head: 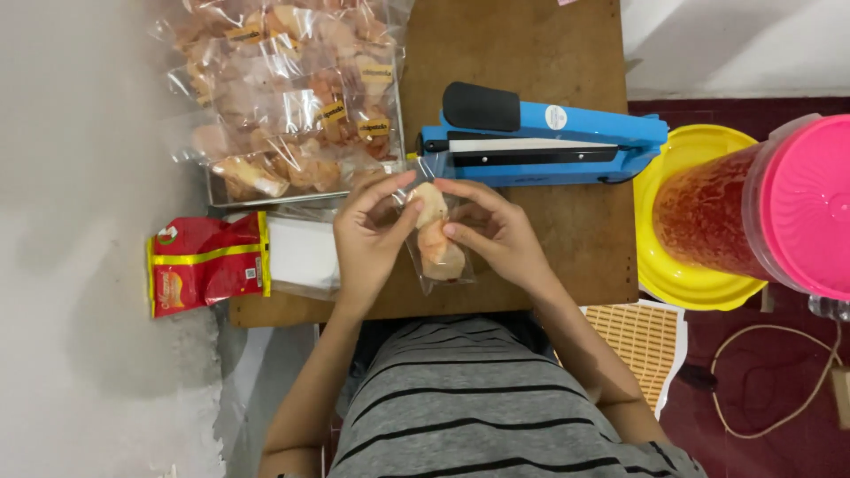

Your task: Using a manual impulse sealer to close small plastic bags containing snacks.

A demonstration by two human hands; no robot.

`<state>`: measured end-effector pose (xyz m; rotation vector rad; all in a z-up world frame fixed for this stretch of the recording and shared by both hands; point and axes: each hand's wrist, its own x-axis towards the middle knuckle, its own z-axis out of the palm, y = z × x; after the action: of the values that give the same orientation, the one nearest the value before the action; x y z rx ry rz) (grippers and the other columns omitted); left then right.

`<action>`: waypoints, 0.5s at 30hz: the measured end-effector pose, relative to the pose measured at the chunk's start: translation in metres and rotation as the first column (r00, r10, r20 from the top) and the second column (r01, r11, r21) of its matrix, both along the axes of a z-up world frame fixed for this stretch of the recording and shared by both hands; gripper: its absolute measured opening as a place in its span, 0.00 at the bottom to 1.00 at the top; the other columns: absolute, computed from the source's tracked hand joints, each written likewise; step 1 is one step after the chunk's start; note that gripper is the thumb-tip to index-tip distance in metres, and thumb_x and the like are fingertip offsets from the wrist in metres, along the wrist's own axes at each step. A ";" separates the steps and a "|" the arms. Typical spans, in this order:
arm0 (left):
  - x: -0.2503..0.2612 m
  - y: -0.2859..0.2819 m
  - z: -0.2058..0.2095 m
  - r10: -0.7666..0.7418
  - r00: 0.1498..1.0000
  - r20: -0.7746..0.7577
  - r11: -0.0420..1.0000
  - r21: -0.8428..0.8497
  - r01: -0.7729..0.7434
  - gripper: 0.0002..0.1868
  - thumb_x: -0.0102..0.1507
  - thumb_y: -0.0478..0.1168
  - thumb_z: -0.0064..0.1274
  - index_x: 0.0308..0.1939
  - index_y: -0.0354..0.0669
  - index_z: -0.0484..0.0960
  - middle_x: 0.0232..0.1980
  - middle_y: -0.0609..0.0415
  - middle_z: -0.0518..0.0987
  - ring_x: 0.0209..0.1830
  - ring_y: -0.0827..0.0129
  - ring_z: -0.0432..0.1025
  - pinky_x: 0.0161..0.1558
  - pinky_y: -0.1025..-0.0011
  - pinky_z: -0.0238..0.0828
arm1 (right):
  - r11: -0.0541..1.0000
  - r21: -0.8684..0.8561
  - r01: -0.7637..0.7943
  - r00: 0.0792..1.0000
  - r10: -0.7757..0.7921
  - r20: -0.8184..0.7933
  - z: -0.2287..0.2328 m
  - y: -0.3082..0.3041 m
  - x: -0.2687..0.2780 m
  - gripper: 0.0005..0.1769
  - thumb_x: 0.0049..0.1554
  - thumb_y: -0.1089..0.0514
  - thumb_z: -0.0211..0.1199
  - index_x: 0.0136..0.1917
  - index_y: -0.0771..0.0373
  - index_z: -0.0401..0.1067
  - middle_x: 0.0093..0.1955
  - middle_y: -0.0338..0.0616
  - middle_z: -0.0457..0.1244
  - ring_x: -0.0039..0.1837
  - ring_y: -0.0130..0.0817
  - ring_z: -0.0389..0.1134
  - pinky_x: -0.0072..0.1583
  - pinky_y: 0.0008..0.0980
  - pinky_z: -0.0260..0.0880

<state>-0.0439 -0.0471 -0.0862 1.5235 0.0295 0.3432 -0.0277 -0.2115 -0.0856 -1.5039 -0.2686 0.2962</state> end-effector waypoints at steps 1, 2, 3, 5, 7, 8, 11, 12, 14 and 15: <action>0.000 -0.004 0.001 -0.006 1.000 -0.001 1.000 -0.002 0.006 0.17 0.55 0.31 0.62 0.48 0.37 0.81 0.47 0.51 0.75 0.48 0.73 0.70 0.49 0.74 0.73 | 1.000 -0.002 0.006 1.000 -0.006 -0.001 -0.006 -0.006 0.000 0.26 0.52 0.68 0.63 0.64 0.66 0.66 0.62 0.46 0.59 0.50 0.29 0.66 0.53 0.32 0.75; 0.000 -0.009 0.003 -0.031 0.999 -0.022 0.999 0.009 0.031 0.18 0.56 0.30 0.60 0.51 0.38 0.80 0.49 0.50 0.74 0.48 0.70 0.72 0.47 0.74 0.75 | 0.999 0.025 0.034 0.999 -0.033 -0.027 -0.011 -0.011 -0.001 0.26 0.52 0.69 0.63 0.64 0.67 0.65 0.62 0.47 0.59 0.50 0.30 0.67 0.52 0.32 0.75; 0.000 -0.013 0.005 -0.056 0.998 -0.043 0.998 0.019 0.057 0.19 0.58 0.29 0.58 0.53 0.39 0.78 0.51 0.49 0.73 0.48 0.68 0.73 0.46 0.74 0.76 | 0.997 0.051 0.063 0.997 -0.060 -0.052 -0.017 -0.017 -0.002 0.27 0.51 0.71 0.62 0.64 0.69 0.64 0.62 0.48 0.59 0.50 0.32 0.68 0.52 0.32 0.76; 0.001 -0.022 0.009 -0.080 0.996 -0.043 0.993 0.088 0.084 0.21 0.59 0.29 0.56 0.56 0.40 0.75 0.56 0.48 0.71 0.48 0.62 0.74 0.45 0.71 0.78 | 0.994 0.053 0.097 0.994 -0.094 -0.063 -0.016 -0.025 -0.004 0.27 0.51 0.71 0.62 0.64 0.69 0.64 0.61 0.48 0.60 0.51 0.32 0.68 0.51 0.32 0.76; 0.003 -0.030 0.009 -0.109 0.993 -0.043 0.981 0.156 0.114 0.23 0.60 0.30 0.54 0.60 0.41 0.72 0.60 0.46 0.68 0.49 0.57 0.75 0.45 0.68 0.79 | 0.989 0.056 0.136 0.989 -0.131 -0.074 -0.018 -0.034 -0.006 0.27 0.50 0.72 0.62 0.64 0.70 0.64 0.60 0.48 0.61 0.51 0.32 0.68 0.51 0.32 0.75; 0.005 -0.033 0.007 -0.101 0.995 -0.010 0.975 0.196 0.101 0.23 0.61 0.30 0.54 0.61 0.41 0.71 0.61 0.46 0.66 0.49 0.56 0.75 0.46 0.66 0.79 | 0.984 0.058 0.170 0.982 -0.163 -0.099 -0.023 -0.039 -0.008 0.27 0.51 0.71 0.62 0.64 0.71 0.64 0.58 0.48 0.61 0.51 0.32 0.68 0.52 0.31 0.75; 0.009 -0.035 0.011 -0.090 0.995 0.046 0.949 0.306 0.072 0.22 0.61 0.30 0.55 0.59 0.41 0.73 0.59 0.46 0.65 0.47 0.57 0.75 0.46 0.67 0.79 | 0.970 0.051 0.238 0.965 -0.230 -0.129 -0.022 -0.051 -0.005 0.26 0.51 0.72 0.62 0.63 0.72 0.64 0.55 0.48 0.63 0.52 0.32 0.68 0.53 0.31 0.74; 0.010 -0.034 0.013 -0.079 0.995 0.066 0.927 0.372 0.049 0.20 0.61 0.30 0.55 0.57 0.41 0.75 0.56 0.47 0.67 0.44 0.59 0.76 0.45 0.69 0.80 | 0.964 0.041 0.263 0.957 -0.255 -0.135 -0.020 -0.055 -0.004 0.25 0.51 0.72 0.61 0.63 0.73 0.64 0.53 0.48 0.64 0.51 0.33 0.68 0.53 0.31 0.74; 0.012 -0.035 0.021 -0.077 0.987 0.144 0.913 0.408 0.012 0.17 0.60 0.29 0.55 0.53 0.40 0.77 0.50 0.49 0.69 0.40 0.63 0.76 0.41 0.72 0.80 | 0.961 0.023 0.277 0.954 -0.272 -0.128 -0.021 -0.062 0.000 0.26 0.51 0.72 0.62 0.63 0.72 0.64 0.52 0.47 0.63 0.51 0.32 0.68 0.53 0.31 0.74; 0.013 -0.036 0.025 -0.071 0.972 0.224 0.897 0.440 -0.036 0.15 0.59 0.27 0.55 0.49 0.39 0.80 0.45 0.51 0.71 0.35 0.66 0.75 0.37 0.75 0.80 | 0.959 0.007 0.284 0.952 -0.281 -0.117 -0.021 -0.065 0.002 0.26 0.51 0.72 0.62 0.63 0.72 0.65 0.52 0.47 0.63 0.51 0.31 0.68 0.53 0.31 0.74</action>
<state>-0.0306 -0.0829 -0.0612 1.9223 -0.2668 0.5413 -0.0258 -0.2762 -0.1068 -1.4742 0.0369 0.1486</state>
